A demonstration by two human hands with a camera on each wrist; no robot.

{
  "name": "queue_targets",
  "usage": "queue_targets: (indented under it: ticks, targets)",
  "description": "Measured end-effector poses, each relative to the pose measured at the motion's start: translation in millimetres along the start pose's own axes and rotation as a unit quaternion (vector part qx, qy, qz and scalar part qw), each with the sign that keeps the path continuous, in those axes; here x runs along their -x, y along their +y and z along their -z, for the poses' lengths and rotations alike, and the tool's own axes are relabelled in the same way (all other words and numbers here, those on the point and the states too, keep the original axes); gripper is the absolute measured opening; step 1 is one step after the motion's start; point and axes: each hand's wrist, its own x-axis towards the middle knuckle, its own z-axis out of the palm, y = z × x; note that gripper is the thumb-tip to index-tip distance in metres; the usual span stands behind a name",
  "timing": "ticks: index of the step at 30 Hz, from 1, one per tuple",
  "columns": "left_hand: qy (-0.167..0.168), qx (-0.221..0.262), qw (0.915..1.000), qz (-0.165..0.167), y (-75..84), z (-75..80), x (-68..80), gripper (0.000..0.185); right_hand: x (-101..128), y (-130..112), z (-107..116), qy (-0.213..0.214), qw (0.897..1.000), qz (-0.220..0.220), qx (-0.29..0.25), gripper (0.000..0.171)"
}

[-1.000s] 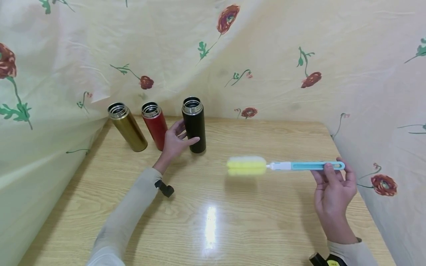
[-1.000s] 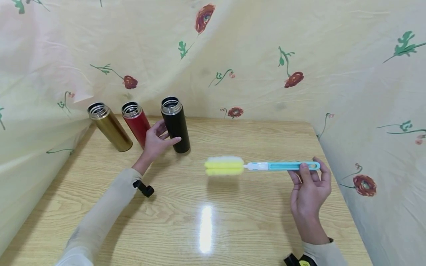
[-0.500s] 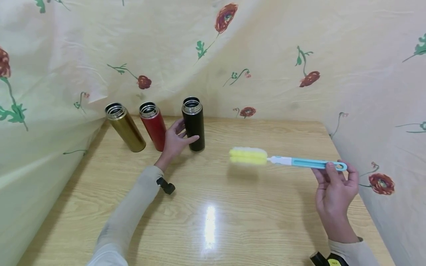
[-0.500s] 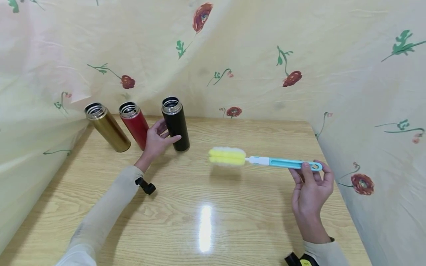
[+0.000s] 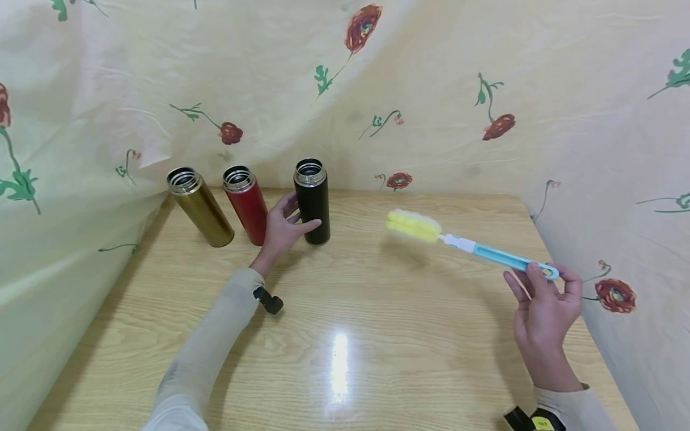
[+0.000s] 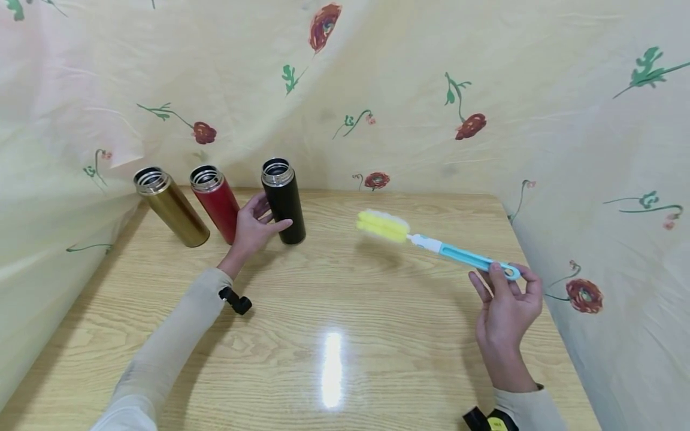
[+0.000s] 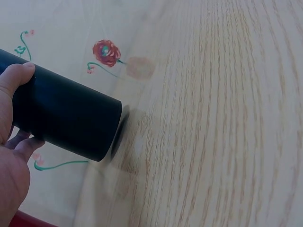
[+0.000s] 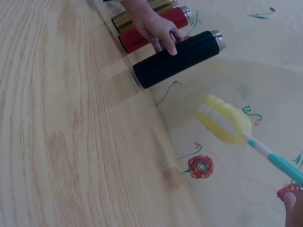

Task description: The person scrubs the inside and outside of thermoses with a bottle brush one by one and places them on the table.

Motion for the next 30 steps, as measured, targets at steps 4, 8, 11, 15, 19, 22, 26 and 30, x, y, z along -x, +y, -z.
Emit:
queue_targets:
  ticks: [4, 8, 11, 15, 19, 22, 26, 30]
  targets:
    - [0.001, -0.001, 1.0000, 0.002, -0.9, 0.1, -0.8, 0.075, -3, -1, 3, 0.019, 0.999, -0.018, 0.022, 0.031]
    - [0.002, 0.004, 1.0000, -0.005, -2.3, 0.3, -1.7, 0.075, -6, 0, 5, 0.024, 0.999, -0.021, 0.017, 0.029]
    - [0.001, 0.001, 0.9999, -0.011, -3.4, 0.4, -2.0, 0.076, -8, 1, 6, 0.025, 0.999, -0.021, 0.006, 0.029]
    - [0.000, 0.000, 0.9999, -0.012, -4.7, 0.4, -1.8, 0.075, -9, 0, 7, 0.032, 0.999, -0.028, 0.005, 0.030]
    - [0.001, 0.004, 0.9999, -0.010, -5.7, 0.0, -1.1, 0.074, -9, -1, 9, 0.047, 0.998, -0.037, 0.015, 0.031]
    - [0.002, 0.006, 1.0000, -0.008, -6.6, 0.0, -0.5, 0.073, -10, -2, 10, 0.055, 0.998, -0.039, 0.018, 0.031]
    - [0.002, 0.011, 0.9999, -0.003, -7.8, 0.0, -0.6, 0.073, -11, -2, 11, 0.060, 0.997, -0.038, 0.012, 0.030]
    - [0.000, 0.013, 0.9999, 0.002, -7.6, -0.4, -1.0, 0.074, -13, -2, 13, 0.068, 0.997, -0.040, 0.009, 0.030]
